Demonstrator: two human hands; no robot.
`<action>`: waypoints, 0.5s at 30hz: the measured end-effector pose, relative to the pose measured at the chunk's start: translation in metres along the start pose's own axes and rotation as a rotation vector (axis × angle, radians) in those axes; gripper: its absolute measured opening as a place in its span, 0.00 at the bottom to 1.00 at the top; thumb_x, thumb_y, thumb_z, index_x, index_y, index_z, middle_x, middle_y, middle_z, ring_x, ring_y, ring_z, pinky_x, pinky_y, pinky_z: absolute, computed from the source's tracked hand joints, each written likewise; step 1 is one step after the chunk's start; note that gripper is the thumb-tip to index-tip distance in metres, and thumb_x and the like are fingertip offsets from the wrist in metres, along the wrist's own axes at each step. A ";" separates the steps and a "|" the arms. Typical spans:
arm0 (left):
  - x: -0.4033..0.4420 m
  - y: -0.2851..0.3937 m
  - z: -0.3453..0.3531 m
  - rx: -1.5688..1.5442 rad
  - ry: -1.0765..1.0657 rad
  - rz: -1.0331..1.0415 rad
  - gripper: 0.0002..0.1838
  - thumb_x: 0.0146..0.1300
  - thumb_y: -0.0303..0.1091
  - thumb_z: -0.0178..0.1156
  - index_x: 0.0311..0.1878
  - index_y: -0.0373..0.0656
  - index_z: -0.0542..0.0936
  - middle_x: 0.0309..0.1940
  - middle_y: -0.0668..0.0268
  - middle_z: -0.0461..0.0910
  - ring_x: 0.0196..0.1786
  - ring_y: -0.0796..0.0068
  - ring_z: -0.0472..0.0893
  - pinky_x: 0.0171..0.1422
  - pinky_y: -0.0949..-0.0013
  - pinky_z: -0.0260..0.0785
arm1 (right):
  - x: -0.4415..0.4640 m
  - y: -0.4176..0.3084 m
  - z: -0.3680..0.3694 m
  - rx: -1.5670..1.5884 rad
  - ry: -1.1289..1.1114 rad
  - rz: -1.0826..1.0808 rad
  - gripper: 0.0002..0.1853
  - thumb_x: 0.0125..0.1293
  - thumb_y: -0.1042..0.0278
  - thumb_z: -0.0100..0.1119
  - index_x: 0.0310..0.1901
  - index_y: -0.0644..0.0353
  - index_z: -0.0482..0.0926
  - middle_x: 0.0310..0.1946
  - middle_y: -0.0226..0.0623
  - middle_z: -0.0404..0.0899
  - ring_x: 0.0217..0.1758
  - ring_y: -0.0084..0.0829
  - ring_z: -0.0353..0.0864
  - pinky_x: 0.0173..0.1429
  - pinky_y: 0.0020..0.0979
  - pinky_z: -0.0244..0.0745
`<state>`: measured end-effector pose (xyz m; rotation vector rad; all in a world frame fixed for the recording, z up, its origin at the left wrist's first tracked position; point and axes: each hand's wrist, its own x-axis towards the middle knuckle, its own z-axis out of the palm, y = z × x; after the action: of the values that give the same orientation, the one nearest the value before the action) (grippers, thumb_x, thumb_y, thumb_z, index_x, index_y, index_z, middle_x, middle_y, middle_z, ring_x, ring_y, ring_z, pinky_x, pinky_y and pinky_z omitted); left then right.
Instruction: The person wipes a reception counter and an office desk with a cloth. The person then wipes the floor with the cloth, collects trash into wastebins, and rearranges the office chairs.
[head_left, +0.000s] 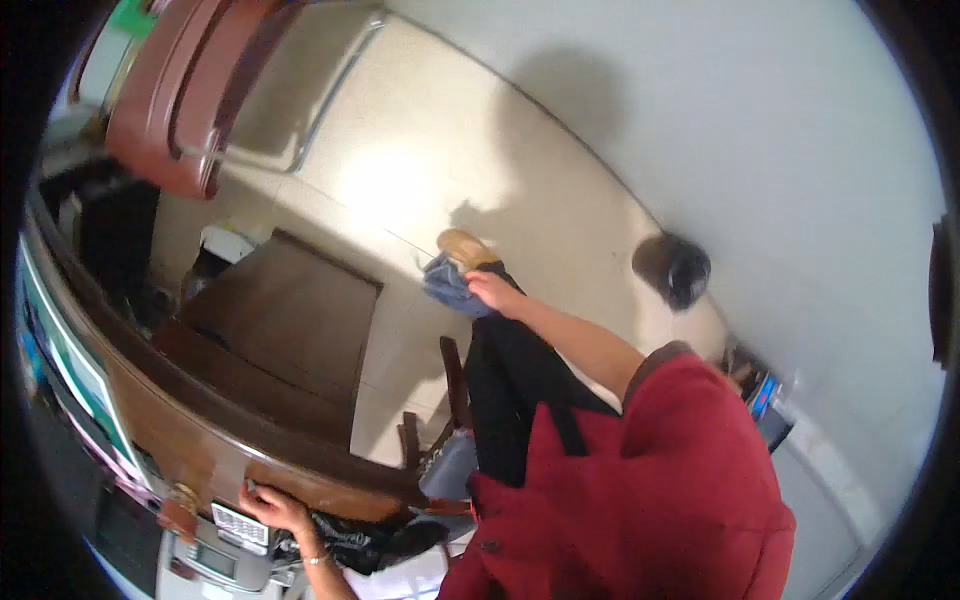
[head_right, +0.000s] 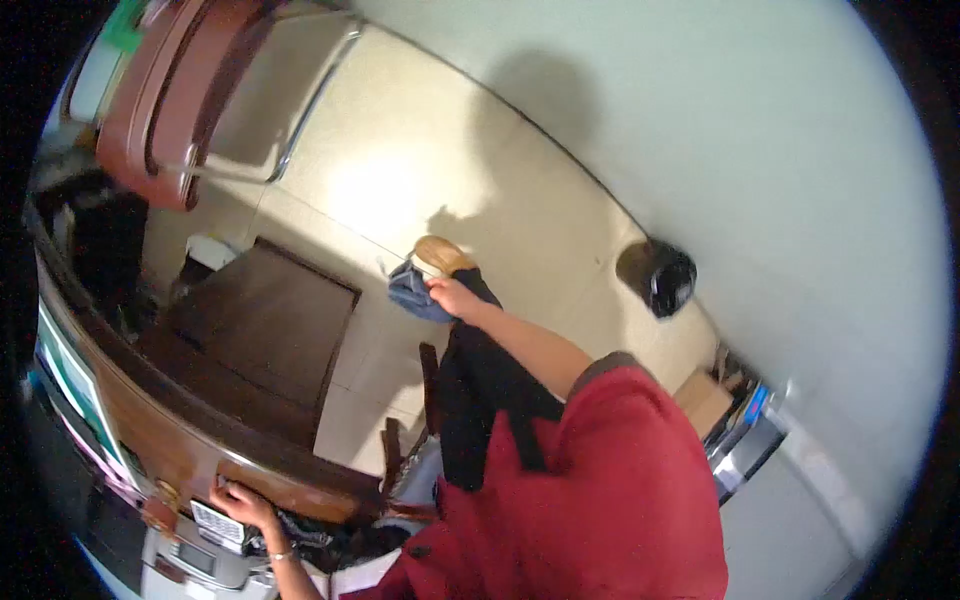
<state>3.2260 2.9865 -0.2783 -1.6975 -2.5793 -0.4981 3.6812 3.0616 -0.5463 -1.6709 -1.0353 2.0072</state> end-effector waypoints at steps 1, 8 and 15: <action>0.002 0.007 -0.004 0.030 -0.029 -0.060 0.14 0.61 0.33 0.45 0.48 0.35 0.68 0.33 0.58 0.70 0.31 0.68 0.68 0.37 0.69 0.63 | -0.030 -0.008 -0.007 0.339 0.078 0.143 0.15 0.55 0.71 0.43 0.43 0.65 0.72 0.34 0.30 0.72 0.35 0.22 0.69 0.41 0.25 0.65; 0.028 0.031 -0.010 0.254 -0.264 -0.046 0.10 0.59 0.28 0.42 0.43 0.35 0.66 0.34 0.49 0.73 0.35 0.52 0.73 0.39 0.60 0.65 | -0.198 0.008 -0.043 0.499 0.417 0.145 0.15 0.53 0.71 0.43 0.42 0.64 0.74 0.35 0.31 0.73 0.40 0.21 0.69 0.45 0.22 0.63; 0.008 0.209 -0.027 -0.353 -0.589 0.294 0.06 0.58 0.23 0.47 0.37 0.35 0.71 0.28 0.65 0.71 0.33 0.77 0.69 0.39 0.74 0.64 | -0.319 0.062 -0.080 0.537 0.682 0.213 0.17 0.54 0.69 0.44 0.44 0.64 0.74 0.37 0.38 0.76 0.42 0.30 0.73 0.48 0.27 0.65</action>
<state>3.4062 3.0618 -0.1977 -2.6415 -2.6159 -0.5242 3.8512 2.8342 -0.3682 -1.9587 -0.0770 1.4342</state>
